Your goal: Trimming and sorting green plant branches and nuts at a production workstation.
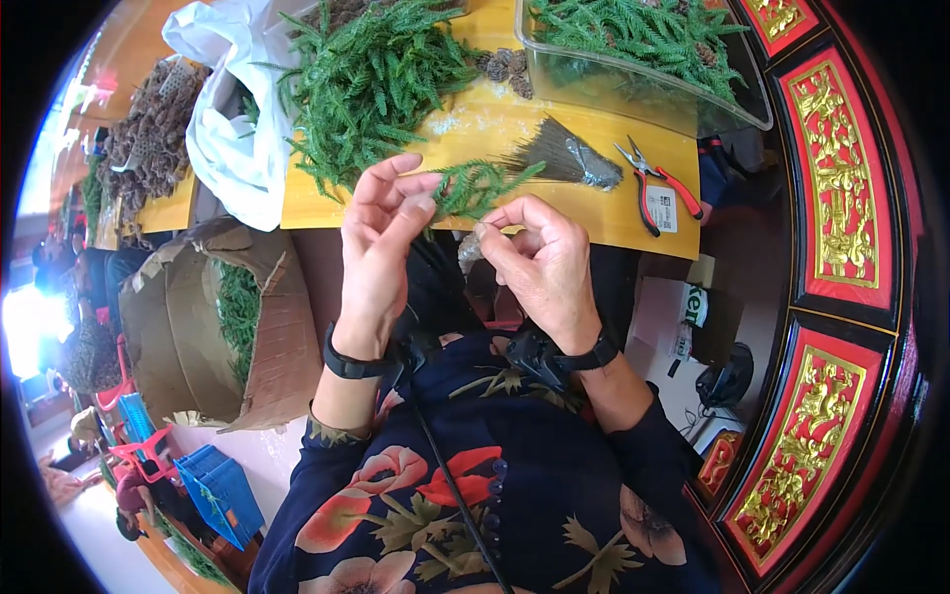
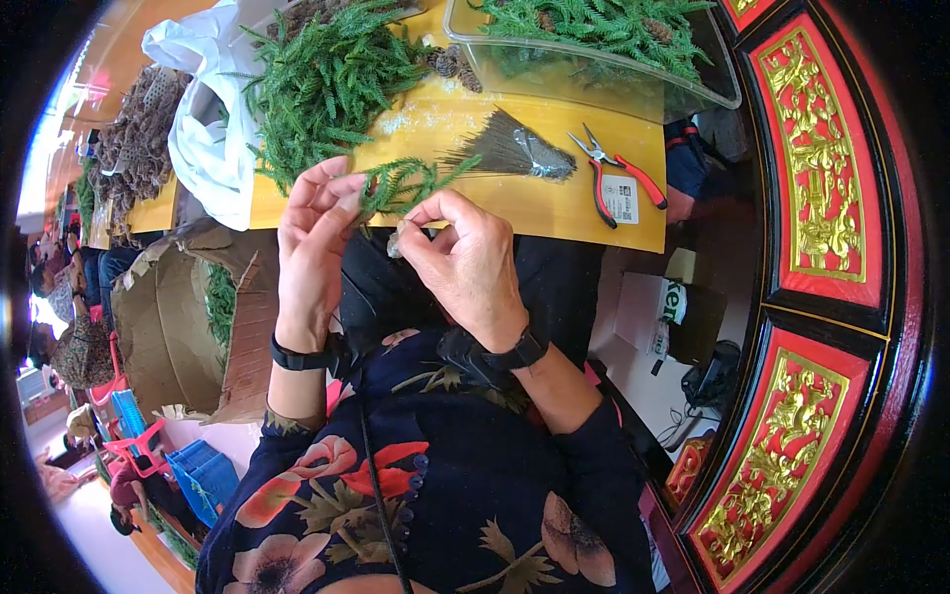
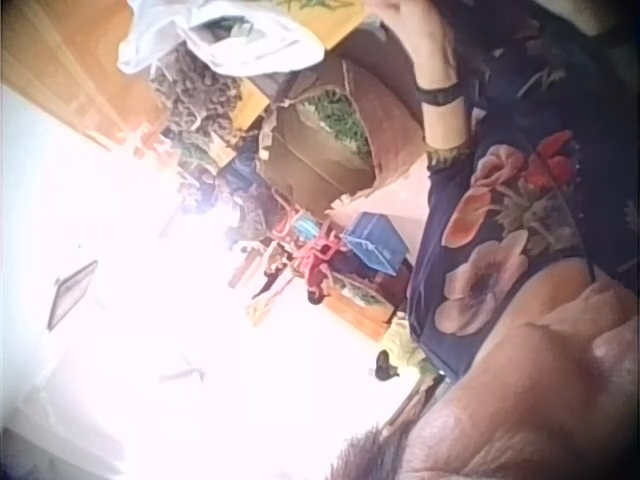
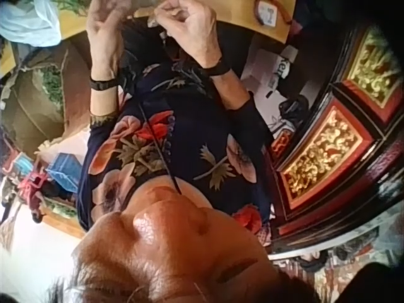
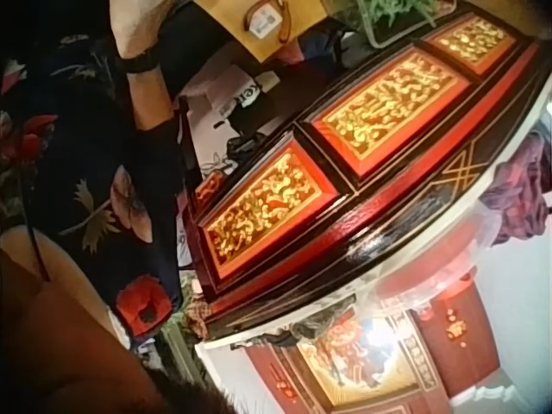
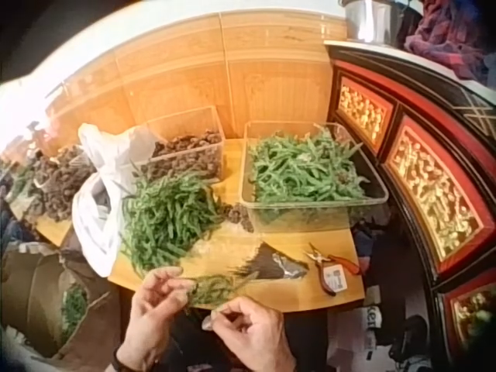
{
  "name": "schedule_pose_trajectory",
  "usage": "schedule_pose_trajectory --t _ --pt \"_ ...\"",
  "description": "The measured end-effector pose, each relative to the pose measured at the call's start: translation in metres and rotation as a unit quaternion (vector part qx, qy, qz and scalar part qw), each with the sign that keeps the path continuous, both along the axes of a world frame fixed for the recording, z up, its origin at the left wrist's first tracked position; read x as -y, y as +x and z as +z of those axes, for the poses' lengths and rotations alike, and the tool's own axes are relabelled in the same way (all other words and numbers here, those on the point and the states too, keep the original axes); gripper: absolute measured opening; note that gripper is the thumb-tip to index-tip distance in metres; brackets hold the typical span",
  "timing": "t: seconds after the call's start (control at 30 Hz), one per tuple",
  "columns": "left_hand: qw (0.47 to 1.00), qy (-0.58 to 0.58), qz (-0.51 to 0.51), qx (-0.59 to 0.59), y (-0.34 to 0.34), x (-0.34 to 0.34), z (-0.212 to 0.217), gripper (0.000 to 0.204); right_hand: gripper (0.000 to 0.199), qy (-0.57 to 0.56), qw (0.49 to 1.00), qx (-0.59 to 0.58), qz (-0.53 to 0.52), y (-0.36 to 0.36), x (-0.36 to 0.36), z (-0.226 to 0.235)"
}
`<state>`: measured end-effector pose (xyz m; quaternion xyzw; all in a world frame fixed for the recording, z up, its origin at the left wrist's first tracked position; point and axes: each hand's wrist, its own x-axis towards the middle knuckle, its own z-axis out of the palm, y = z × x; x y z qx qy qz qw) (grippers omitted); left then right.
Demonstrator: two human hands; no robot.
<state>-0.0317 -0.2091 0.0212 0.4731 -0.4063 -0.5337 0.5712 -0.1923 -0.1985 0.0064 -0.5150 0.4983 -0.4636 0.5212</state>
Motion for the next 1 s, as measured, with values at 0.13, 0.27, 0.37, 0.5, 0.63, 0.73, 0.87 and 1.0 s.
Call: schedule_pose_trajectory --t 0.13,0.27,0.37,0.5,0.63,0.73,0.87,1.0 --pt "0.980 0.108 -0.043 -0.159 0.008 0.003 -0.002 0.040 0.008 -0.002 1.000 0.012 -0.004 -0.002 0.000 -0.007" --pt "0.987 0.085 -0.030 -0.130 0.006 0.002 -0.010 0.043 0.008 0.001 1.000 0.017 -0.001 -0.001 -0.001 -0.008" --pt "0.999 0.025 -0.034 -0.020 0.005 0.000 -0.010 0.045 0.008 0.006 1.000 0.015 0.002 -0.002 -0.002 -0.009" --pt "0.992 -0.033 0.006 0.118 0.000 -0.001 -0.005 0.049 0.008 0.006 1.000 0.013 0.004 -0.003 -0.002 -0.009" --pt "0.985 -0.055 0.030 0.161 -0.005 -0.002 -0.005 0.046 0.008 0.007 1.000 0.009 0.007 -0.004 -0.002 -0.011" --pt "0.982 -0.056 0.038 0.174 -0.007 -0.002 -0.005 0.044 0.008 0.008 1.000 0.010 0.006 -0.003 -0.002 -0.011" --pt "0.981 -0.053 0.036 0.181 -0.008 -0.001 -0.003 0.042 0.008 0.008 1.000 0.011 0.004 -0.003 -0.002 -0.011" --pt "0.985 -0.037 0.019 0.165 -0.003 -0.001 -0.007 0.043 0.008 0.007 1.000 0.011 0.004 -0.004 -0.002 -0.012"
